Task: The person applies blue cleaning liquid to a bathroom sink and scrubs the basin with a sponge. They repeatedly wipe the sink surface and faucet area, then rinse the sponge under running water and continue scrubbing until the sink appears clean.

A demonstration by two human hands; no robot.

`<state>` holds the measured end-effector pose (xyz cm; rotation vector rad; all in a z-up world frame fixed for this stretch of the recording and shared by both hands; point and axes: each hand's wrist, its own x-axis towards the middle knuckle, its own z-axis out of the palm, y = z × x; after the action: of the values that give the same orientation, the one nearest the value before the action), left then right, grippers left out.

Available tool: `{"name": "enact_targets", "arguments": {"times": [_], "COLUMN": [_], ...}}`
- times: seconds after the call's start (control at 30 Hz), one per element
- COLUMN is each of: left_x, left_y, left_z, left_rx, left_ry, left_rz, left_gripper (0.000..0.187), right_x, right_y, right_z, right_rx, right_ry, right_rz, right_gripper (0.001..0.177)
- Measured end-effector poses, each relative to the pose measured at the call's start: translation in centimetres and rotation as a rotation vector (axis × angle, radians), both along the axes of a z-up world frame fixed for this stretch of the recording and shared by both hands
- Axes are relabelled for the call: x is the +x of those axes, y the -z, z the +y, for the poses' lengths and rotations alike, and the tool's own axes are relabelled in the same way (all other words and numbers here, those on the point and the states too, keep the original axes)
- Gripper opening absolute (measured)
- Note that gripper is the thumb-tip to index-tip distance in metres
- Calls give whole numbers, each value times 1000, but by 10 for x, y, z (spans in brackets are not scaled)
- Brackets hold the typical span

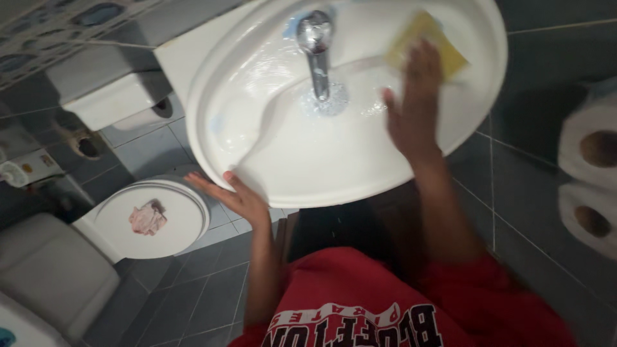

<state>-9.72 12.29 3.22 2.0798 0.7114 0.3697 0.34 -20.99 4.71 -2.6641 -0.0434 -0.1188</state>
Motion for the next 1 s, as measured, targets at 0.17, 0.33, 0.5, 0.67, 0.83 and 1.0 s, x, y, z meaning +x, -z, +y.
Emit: {"name": "enact_targets", "arguments": {"times": [0.17, 0.33, 0.5, 0.67, 0.83, 1.0], "left_x": [0, 4, 6, 8, 10, 8], "left_y": [-8, -12, -6, -17, -14, -12], "left_z": [-9, -4, -7, -3, 2, 4], "left_rx": [-3, -22, 26, 126, 289, 366], "left_ry": [24, 27, 37, 52, 88, 131], "left_rz": [13, 5, 11, -29, 13, -14], "left_gripper": [82, 81, 80, 81, 86, 86], "right_x": [16, 20, 47, 40, 25, 24], "right_y": [-15, -30, -20, -40, -45, -46], "right_z": [8, 22, 34, 12, -1, 6], "right_rx": [-11, -118, 21, 6, -21, 11], "right_ry": [-58, 154, -97, 19, 20, -35], "right_rz": [196, 229, 197, 188, 193, 179], "right_gripper": [77, 71, 59, 61, 59, 53]}}
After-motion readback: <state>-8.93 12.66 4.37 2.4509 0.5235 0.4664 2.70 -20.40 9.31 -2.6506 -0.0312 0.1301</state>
